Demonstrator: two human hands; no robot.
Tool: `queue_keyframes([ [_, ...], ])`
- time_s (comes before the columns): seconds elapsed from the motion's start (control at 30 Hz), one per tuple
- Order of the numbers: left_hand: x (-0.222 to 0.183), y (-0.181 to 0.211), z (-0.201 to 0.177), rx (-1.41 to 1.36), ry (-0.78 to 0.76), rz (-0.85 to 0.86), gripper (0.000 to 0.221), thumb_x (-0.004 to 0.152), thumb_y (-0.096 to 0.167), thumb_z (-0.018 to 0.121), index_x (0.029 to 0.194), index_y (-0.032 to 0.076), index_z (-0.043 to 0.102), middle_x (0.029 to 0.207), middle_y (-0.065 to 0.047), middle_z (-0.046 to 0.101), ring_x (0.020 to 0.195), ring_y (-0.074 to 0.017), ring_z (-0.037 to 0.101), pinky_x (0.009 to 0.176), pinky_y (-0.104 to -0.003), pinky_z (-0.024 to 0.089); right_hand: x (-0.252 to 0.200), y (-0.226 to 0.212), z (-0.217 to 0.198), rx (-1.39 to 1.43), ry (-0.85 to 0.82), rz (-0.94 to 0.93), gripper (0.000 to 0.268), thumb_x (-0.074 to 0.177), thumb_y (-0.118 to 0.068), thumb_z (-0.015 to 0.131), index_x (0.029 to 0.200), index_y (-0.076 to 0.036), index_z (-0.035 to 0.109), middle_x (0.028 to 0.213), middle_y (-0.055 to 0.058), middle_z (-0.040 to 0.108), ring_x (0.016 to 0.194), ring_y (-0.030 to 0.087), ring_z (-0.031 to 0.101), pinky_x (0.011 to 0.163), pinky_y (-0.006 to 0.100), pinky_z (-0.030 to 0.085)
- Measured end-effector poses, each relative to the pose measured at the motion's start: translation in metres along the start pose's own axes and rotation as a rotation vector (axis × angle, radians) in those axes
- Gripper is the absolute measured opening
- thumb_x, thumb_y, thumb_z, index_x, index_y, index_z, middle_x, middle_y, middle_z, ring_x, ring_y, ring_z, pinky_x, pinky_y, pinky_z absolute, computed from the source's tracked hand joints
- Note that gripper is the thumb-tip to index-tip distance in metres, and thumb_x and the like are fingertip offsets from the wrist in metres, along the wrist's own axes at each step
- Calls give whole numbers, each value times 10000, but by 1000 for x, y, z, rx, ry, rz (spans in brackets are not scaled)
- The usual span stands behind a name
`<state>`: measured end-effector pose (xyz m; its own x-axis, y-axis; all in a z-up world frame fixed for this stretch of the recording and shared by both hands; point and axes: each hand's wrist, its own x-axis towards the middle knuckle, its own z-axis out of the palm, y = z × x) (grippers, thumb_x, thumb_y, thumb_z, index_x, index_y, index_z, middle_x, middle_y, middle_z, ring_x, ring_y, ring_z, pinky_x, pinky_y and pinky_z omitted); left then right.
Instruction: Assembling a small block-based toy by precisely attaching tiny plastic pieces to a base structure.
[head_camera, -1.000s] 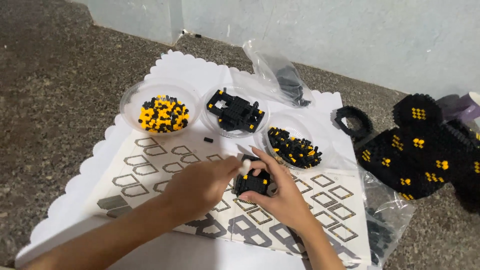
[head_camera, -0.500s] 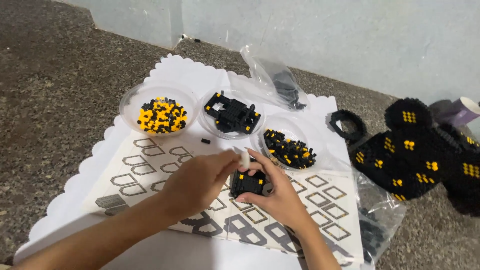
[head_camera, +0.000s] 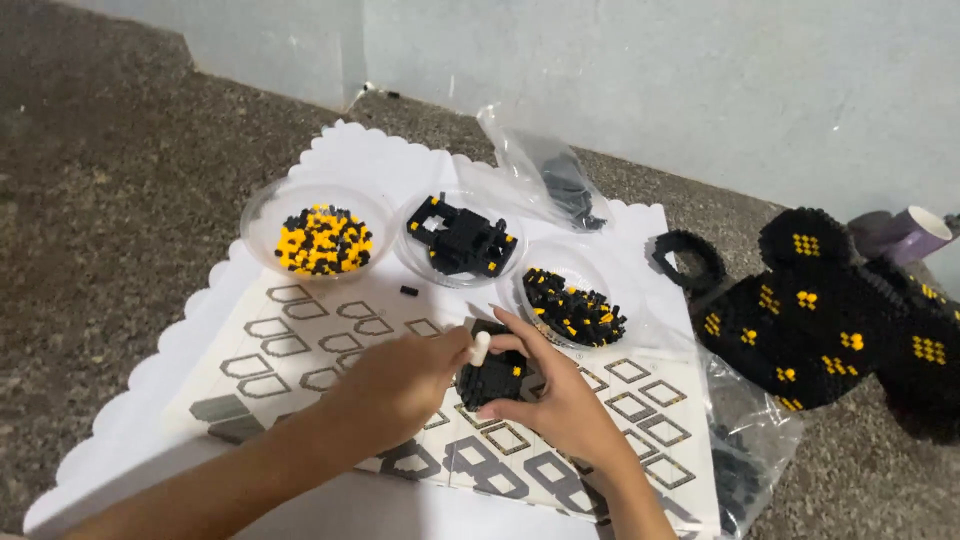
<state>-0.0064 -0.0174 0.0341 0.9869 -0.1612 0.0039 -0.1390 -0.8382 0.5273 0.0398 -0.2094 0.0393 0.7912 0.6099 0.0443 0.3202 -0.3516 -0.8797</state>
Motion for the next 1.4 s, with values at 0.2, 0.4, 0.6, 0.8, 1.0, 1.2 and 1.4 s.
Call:
queue_keyframes([
  [0.2,3,-8,4,10,-42,46,210,994,345,347,1012,169,460,663,-109,602,613,-375,618,551,-511,430,1,10,2,47,13,63,915,606,-69,869,1396,-178,419,1159,30,652,1138,115,573,975,222,383],
  [0.4,-3,8,-25,-79,48,33,404,975,415,235,1053,163,541,770,-130,648,673,-355,635,591,-485,440,0,6,3,54,-9,-52,890,629,-60,846,1385,-138,382,1194,38,673,1137,140,571,1046,287,350],
  [0.6,-13,19,-39,-494,184,-47,273,948,309,492,841,144,680,439,-17,498,406,-88,376,455,-312,311,-1,-4,2,48,-8,46,877,634,-74,841,1387,-183,404,1202,11,677,1139,131,591,1029,281,397],
  [0.8,-14,18,-41,-289,104,-7,329,998,320,413,832,116,610,515,-59,541,435,-172,471,487,-373,330,-1,0,4,29,-9,5,880,638,-81,841,1392,-151,392,1201,24,680,1163,137,580,1050,290,363],
  [1.0,-3,5,-32,-93,144,18,330,977,364,335,1002,201,621,710,-116,655,634,-333,635,524,-483,431,-1,-2,3,-19,-3,3,893,635,-112,844,1400,-173,387,1182,16,692,1165,144,578,1054,299,354],
  [1.2,3,-13,2,221,177,211,270,896,154,464,1163,138,502,660,-88,583,503,-360,586,384,-538,410,0,0,3,1,0,18,909,623,-90,852,1403,-163,391,1164,44,684,1151,150,591,1050,287,353],
  [1.4,-6,0,-19,180,-86,43,356,936,45,355,1262,113,480,595,-79,557,486,-248,562,412,-408,449,-1,1,4,-18,9,-8,899,629,-97,850,1399,-158,390,1168,16,694,1163,121,568,1054,281,324],
])
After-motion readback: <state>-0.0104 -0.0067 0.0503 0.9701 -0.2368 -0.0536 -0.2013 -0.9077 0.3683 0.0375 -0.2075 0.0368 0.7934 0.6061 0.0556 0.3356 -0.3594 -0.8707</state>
